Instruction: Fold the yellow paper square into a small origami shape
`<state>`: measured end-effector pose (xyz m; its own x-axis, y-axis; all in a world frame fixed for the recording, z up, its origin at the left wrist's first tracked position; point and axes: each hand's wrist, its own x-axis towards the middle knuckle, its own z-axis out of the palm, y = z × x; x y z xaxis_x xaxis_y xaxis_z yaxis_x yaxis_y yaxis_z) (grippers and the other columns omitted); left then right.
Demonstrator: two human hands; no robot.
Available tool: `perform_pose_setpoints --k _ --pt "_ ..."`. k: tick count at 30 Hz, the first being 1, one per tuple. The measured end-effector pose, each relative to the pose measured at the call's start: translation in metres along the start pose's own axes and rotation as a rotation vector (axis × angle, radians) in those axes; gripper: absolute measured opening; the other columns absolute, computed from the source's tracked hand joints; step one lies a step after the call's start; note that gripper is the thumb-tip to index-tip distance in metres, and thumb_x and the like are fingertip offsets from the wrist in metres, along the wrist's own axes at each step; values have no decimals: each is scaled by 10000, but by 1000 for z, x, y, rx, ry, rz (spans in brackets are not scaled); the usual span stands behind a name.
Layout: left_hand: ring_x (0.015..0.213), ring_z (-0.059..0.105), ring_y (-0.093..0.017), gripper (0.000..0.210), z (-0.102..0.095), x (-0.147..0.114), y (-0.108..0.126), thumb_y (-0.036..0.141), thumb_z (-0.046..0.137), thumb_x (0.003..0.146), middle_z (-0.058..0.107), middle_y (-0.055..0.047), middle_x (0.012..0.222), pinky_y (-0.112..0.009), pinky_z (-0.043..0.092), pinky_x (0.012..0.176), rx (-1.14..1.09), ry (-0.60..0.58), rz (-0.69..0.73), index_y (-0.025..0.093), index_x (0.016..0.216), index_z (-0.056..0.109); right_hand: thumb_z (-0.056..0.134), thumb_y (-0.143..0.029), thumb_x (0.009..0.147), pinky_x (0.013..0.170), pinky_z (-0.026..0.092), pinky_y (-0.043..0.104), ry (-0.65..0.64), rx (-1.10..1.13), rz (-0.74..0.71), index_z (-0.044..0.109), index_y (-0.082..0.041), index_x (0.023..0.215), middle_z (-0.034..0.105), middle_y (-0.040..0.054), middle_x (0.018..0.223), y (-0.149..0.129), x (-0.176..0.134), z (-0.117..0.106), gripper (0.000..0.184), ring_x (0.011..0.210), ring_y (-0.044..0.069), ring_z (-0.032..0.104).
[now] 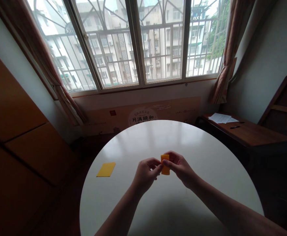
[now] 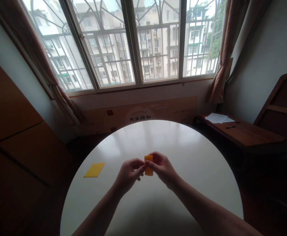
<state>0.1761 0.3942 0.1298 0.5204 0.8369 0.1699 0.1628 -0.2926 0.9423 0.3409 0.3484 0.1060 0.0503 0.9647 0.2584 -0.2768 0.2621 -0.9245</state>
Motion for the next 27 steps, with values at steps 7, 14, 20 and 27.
perform_pose_setpoints --k 7,14,20,27 --pt "500 576 -142 262 3 2 -5 399 754 789 641 -44 587 -212 451 437 -60 12 -46 140 765 725 795 -486 784 652 475 279 7 -6 31 681 -178 909 675 36 829 3 0 -2 352 752 175 616" --pt "636 635 -180 115 -1 0 -2 302 723 834 726 -66 752 -245 497 543 173 -20 135 202 821 778 787 -487 785 628 437 267 14 -23 27 674 -167 847 645 25 778 -2 1 -2 345 711 155 572" --pt "658 654 -161 60 -16 -2 9 256 748 831 732 -70 840 -231 531 565 242 65 314 209 848 781 792 -434 794 586 395 235 -21 -24 64 669 -167 833 594 4 749 -8 1 -13 297 689 132 523" --pt "671 665 -112 215 -10 -10 12 152 715 856 709 -63 977 -198 571 533 239 86 647 204 1065 723 771 -386 831 638 468 257 -140 -88 -3 702 -177 1066 661 44 884 -24 -6 -13 322 774 162 591"
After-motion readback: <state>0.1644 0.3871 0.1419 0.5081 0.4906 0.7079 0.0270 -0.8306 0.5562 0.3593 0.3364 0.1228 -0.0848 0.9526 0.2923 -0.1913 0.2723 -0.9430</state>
